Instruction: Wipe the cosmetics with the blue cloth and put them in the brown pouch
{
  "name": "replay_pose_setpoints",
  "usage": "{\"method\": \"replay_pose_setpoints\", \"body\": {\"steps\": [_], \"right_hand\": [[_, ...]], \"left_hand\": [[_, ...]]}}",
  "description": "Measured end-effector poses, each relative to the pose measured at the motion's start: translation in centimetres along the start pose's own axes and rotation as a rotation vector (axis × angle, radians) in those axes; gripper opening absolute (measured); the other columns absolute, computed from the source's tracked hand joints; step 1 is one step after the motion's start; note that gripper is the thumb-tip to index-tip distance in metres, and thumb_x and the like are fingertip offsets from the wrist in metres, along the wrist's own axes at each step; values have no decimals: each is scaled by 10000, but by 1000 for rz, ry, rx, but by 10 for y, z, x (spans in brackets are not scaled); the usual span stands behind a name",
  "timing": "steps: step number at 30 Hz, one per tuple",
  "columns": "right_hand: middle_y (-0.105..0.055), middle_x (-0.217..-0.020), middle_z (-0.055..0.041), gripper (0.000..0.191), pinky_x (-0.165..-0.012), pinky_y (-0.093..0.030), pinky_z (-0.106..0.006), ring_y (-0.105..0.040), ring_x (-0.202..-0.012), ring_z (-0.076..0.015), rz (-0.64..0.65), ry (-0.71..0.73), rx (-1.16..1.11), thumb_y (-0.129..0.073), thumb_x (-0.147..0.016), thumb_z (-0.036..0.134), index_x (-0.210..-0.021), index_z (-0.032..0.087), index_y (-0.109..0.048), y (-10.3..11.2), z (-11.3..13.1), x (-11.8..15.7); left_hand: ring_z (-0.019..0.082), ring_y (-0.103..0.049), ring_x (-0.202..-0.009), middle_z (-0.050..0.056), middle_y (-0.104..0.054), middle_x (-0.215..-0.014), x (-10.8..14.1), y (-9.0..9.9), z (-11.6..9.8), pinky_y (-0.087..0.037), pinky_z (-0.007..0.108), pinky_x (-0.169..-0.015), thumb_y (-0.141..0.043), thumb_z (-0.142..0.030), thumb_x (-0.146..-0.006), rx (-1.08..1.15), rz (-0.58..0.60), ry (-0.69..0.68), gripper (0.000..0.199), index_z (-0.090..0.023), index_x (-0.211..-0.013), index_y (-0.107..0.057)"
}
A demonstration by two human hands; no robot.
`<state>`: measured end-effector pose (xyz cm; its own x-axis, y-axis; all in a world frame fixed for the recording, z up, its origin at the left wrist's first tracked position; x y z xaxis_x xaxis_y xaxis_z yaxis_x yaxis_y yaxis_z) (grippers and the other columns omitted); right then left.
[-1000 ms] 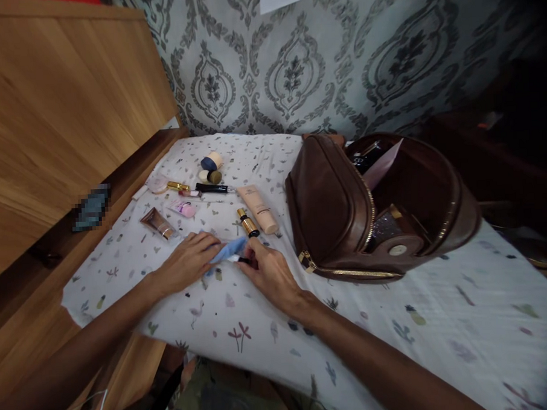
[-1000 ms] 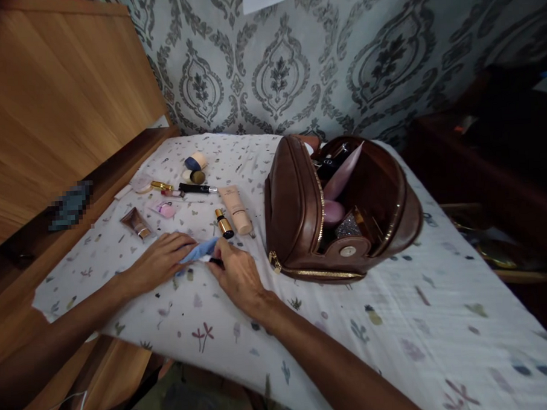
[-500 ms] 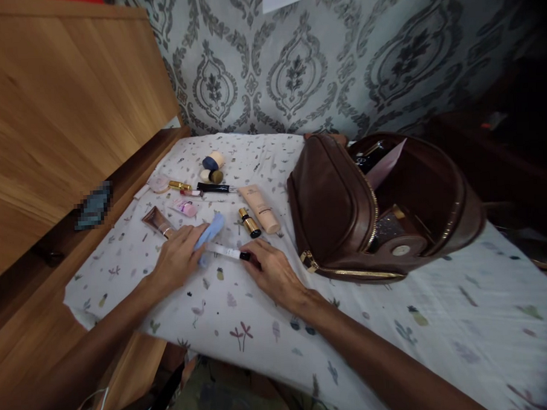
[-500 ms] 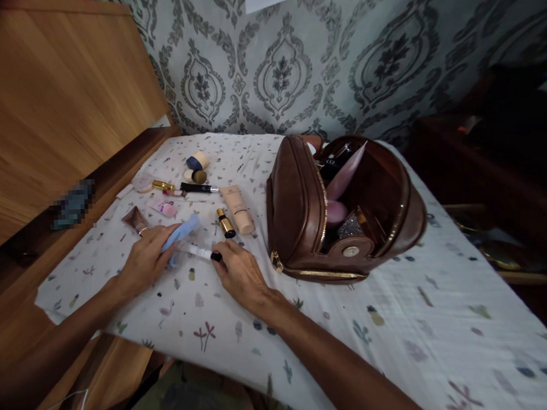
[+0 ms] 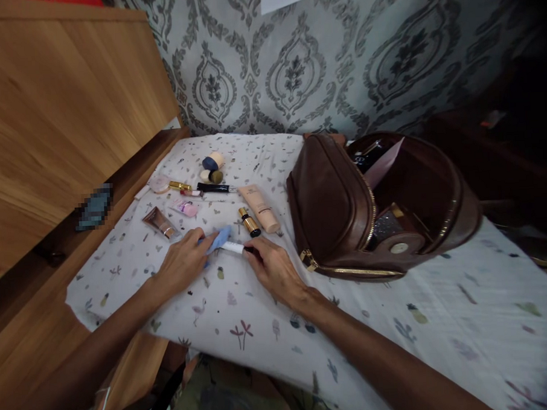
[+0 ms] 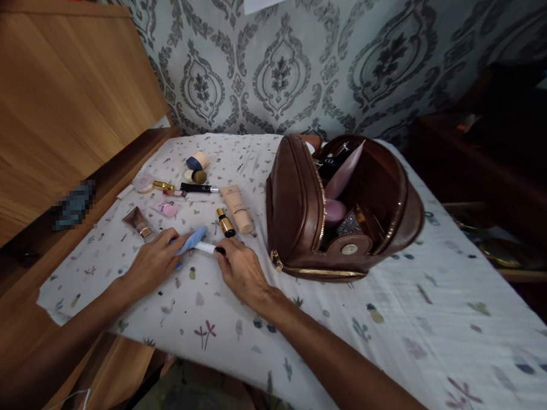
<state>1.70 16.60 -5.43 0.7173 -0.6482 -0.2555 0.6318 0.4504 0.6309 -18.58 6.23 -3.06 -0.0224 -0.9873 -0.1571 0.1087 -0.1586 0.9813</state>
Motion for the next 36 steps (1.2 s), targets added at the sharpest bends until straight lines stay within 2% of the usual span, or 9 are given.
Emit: {"method": "replay_pose_setpoints", "body": {"steps": [3, 6, 9, 12, 19, 23, 29, 33, 36], "right_hand": [[-693, -908, -60, 170, -719, -455, -295, -629, -779, -197, -24, 18, -24, -488, -956, 173, -1037, 181, -636, 1, 1, 1], [-689, -834, -51, 185, -668, -429, -279, -610, -702, -185, -41, 19, -36, -466, -973, 204, -1017, 175, -643, 3, 3, 1], [-650, -727, -28, 182, -602, -389, -266, -548, -595, -164, -61, -3, -49, -463, -969, 220, -947, 176, -639, 4, 3, 0], [-602, -663, -10, 209, -561, -362, -257, -505, -541, -146, -59, -28, -89, -438, -970, 231, -830, 194, -589, 4, 3, -1], [-550, -613, 8, 304, -531, -360, -246, -510, -513, -132, -3, -149, -214, -392, -992, 322, -740, 211, -521, 5, 3, -2], [-558, -641, 24, 165, -549, -379, -244, -517, -557, -140, -29, -110, -239, -533, -920, 316, -956, 195, -639, 5, 2, -2], [-523, -579, 42, 129, -520, -362, -250, -476, -512, -137, -48, -100, -224, -548, -897, 289, -929, 197, -632, 3, 0, -1], [-547, -601, 24, 145, -494, -398, -248, -509, -505, -136, -41, -115, -305, -501, -910, 317, -837, 209, -564, 1, -1, 0], [-600, -657, -2, 204, -468, -447, -245, -550, -513, -139, -58, -189, -451, -518, -895, 402, -845, 207, -557, 0, -2, -1]], "left_hand": [[240, -599, -929, 88, -567, -1023, 0, 3, 5, -541, 308, -677, -470, -166, -954, -64, -14, 64, 406, -213, -1350, -547], [247, -600, -953, 99, -568, -1038, 1, 5, -6, -544, 301, -658, -476, -168, -952, -123, -77, 116, 439, -195, -1388, -511], [226, -595, -941, 82, -553, -1039, 2, 4, -30, -554, 291, -672, -462, -127, -938, -115, -111, 22, 537, -229, -1464, -420], [209, -591, -926, 73, -544, -1054, 3, 2, -49, -570, 307, -714, -410, -63, -927, -95, -61, -111, 610, -249, -1505, -359], [237, -610, -1004, 80, -558, -1086, -4, 5, -25, -572, 316, -701, -462, -97, -937, -103, 133, 108, 576, -262, -1488, -421], [231, -619, -1036, 81, -572, -1120, -5, 6, -16, -562, 302, -707, -446, -126, -961, -68, 170, 155, 536, -253, -1481, -428], [216, -630, -1003, 89, -605, -1121, -2, 9, -35, -564, 304, -744, -410, -164, -986, 53, 30, 100, 487, -190, -1472, -392], [220, -637, -1004, 79, -595, -1136, -1, 8, -57, -559, 298, -693, -440, -201, -990, 20, 42, -49, 556, -245, -1525, -294], [233, -635, -1015, 80, -584, -1122, -4, 5, -53, -538, 285, -639, -473, -200, -979, -53, 66, 7, 569, -260, -1521, -309]]}}
Point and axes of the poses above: each hand's wrist, its own x-axis away from the middle knuckle, its own y-axis out of the back of the hand, z = x × y, the point moved 1 cm from there along -x, towards the middle knuckle
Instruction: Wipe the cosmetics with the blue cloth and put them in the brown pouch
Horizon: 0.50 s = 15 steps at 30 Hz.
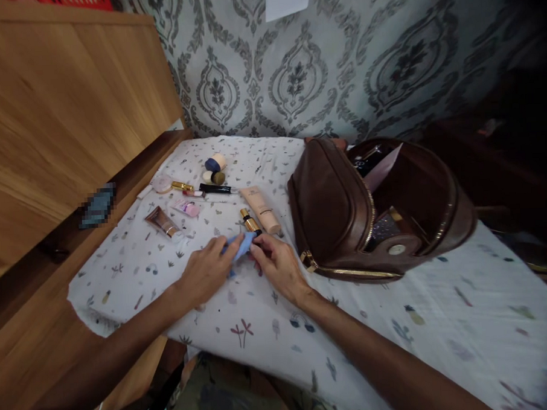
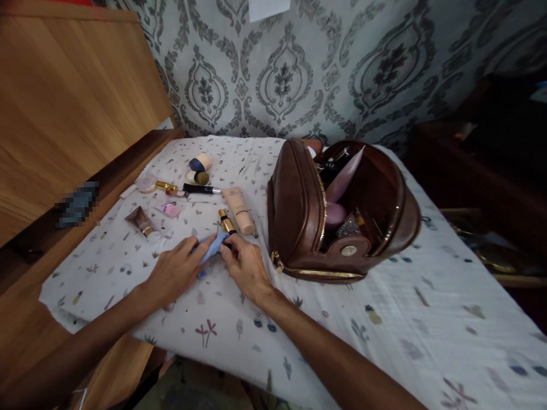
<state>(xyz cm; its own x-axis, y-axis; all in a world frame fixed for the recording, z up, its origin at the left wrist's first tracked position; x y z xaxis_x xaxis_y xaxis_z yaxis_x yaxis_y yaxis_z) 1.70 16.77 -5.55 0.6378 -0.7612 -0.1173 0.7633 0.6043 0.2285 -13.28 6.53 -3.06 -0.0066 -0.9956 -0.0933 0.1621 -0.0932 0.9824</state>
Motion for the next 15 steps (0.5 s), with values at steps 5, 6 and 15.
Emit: {"method": "replay_pose_setpoints", "body": {"steps": [5, 6, 15], "right_hand": [[-607, -667, 0, 323, -385, -435, -215, -546, -511, -129, -59, -78, -248, -594, -819, 523, -830, 203, -556, 0, 1, -4], [-606, -660, 4, 331, -380, -423, -205, -538, -503, -121, -55, -84, -283, -606, -811, 529, -820, 202, -555, 0, 2, -4], [-616, -685, 22, 237, -473, -423, -189, -537, -508, -85, -5, 11, -398, -562, -892, 426, -842, 197, -530, -1, 21, 4]], "left_hand": [[215, -634, -949, 60, -585, -1033, 0, 3, 33, -517, 282, -681, -418, -308, -1026, 147, -86, 107, 361, -225, -1369, -494], [206, -633, -923, 53, -588, -1008, 1, 5, 38, -512, 284, -705, -396, -339, -1035, 215, -115, 91, 323, -212, -1296, -538], [144, -486, -573, -32, -520, -625, 2, 21, 51, -426, 253, -568, -489, -563, -934, 776, -267, 200, 422, -206, -712, -525]]}}
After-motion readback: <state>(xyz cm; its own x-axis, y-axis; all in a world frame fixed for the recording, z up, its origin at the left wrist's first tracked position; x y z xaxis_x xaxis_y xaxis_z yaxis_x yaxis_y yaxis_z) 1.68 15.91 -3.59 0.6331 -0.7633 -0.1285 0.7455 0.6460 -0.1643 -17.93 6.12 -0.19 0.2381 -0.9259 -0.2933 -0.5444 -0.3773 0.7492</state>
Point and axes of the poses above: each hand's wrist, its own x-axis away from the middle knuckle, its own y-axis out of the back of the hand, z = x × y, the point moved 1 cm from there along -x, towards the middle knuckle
